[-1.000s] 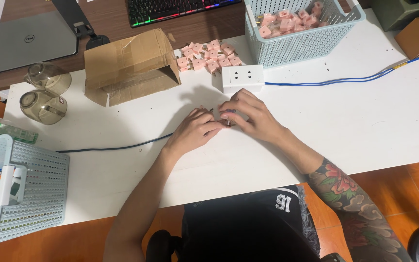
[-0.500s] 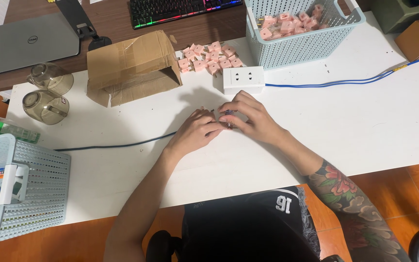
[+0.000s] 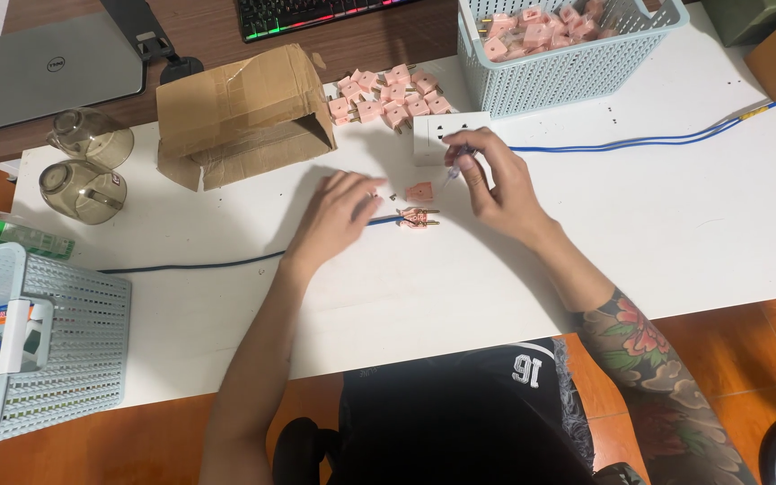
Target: Assembling an electrical plug by connecting wires to internal terminals using a screwdriver.
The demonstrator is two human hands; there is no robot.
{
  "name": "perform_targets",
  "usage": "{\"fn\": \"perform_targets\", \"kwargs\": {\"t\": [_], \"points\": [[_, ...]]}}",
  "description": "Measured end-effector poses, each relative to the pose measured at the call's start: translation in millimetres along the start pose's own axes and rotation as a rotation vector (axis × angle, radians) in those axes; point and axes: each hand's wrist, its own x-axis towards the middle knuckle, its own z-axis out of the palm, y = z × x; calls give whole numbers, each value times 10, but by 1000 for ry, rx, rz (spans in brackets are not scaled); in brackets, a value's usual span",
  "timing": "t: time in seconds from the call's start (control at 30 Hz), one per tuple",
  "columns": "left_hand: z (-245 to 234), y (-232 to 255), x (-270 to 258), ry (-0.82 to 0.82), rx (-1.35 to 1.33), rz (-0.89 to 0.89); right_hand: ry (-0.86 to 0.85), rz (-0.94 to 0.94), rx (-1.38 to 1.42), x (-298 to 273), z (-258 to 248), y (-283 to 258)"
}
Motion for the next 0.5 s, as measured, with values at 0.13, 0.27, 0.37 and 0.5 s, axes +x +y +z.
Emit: {"fn": "perform_targets", "kwargs": {"t": [0.13, 0.27, 0.37, 0.5], "points": [[12, -108, -73, -27, 81, -191, -142, 148, -75, 103, -100, -185], [-9, -62, -43, -100, 42, -300, -590, 387, -329, 315, -134, -532], [18, -38, -28, -131, 35, -311, -825, 480, -484, 312, -39, -515], [40, -25, -23, -151, 32, -307, -892, 492, -587, 273, 89, -458]]}}
